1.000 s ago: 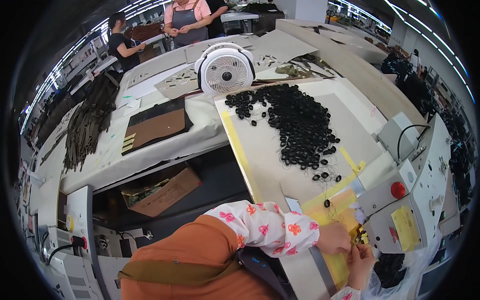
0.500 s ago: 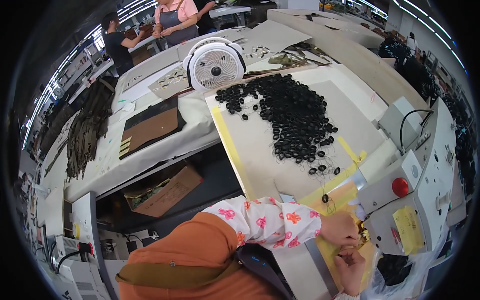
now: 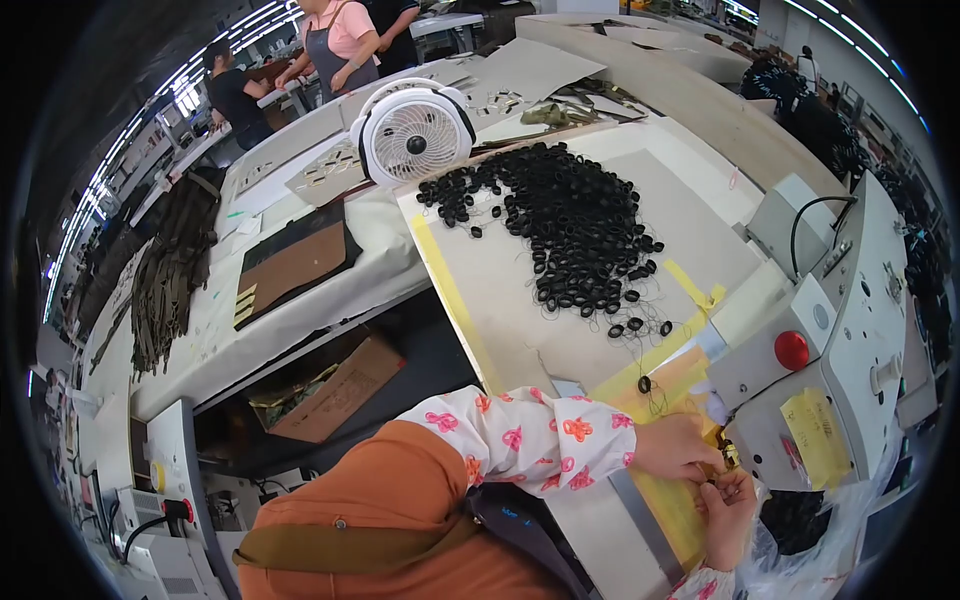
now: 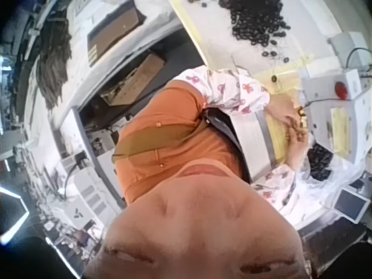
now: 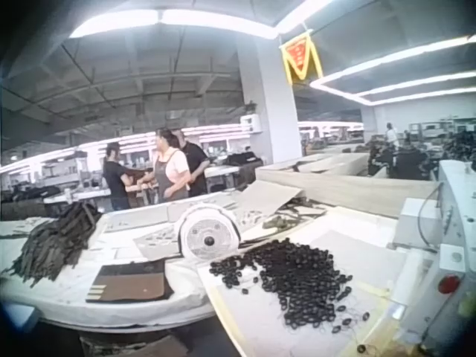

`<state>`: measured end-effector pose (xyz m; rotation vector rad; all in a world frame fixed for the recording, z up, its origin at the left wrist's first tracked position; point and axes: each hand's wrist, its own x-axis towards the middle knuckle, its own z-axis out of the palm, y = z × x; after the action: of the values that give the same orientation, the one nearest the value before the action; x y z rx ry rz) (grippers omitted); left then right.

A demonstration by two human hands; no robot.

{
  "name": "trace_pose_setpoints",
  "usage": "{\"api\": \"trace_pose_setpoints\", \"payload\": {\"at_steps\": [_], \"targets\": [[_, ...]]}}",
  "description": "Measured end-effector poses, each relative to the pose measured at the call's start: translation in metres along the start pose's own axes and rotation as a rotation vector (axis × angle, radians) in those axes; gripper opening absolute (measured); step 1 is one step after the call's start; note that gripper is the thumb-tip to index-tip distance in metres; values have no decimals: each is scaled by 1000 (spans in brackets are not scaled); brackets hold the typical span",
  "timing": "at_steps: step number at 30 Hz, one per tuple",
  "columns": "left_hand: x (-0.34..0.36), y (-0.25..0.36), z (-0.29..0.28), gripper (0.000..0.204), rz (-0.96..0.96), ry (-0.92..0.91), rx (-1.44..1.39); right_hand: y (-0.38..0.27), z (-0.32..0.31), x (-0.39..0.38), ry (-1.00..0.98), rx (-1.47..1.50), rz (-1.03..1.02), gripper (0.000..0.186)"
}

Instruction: The recorder is using a specialized sewing machine to attach black plastic components to leather straps in a workshop environment.

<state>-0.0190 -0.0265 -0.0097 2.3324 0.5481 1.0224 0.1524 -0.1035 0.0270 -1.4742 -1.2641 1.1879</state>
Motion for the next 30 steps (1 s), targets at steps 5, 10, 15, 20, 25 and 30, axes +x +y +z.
{"api": "trace_pose_setpoints", "payload": {"at_steps": [5,10,15,20,25,30], "targets": [[-2,11,-9,14,-14,-125,-36,6,-1,0,4,31,51,22],[5,-2,-2,14,-24,-138,1,-13,7,-2,76,-41,83,19],[12,-6,-21,17,-39,-93,71,-8,14,15,8,66,-53,15],[26,5,-13,16,-121,-228,49,-1,2,5,186,-75,-59,15],[19,5,-4,15,-366,-117,-71,7,12,0,379,-352,-333,15],[26,13,-10,19,-532,-222,135,18,18,11,452,-388,-407,9]]}}
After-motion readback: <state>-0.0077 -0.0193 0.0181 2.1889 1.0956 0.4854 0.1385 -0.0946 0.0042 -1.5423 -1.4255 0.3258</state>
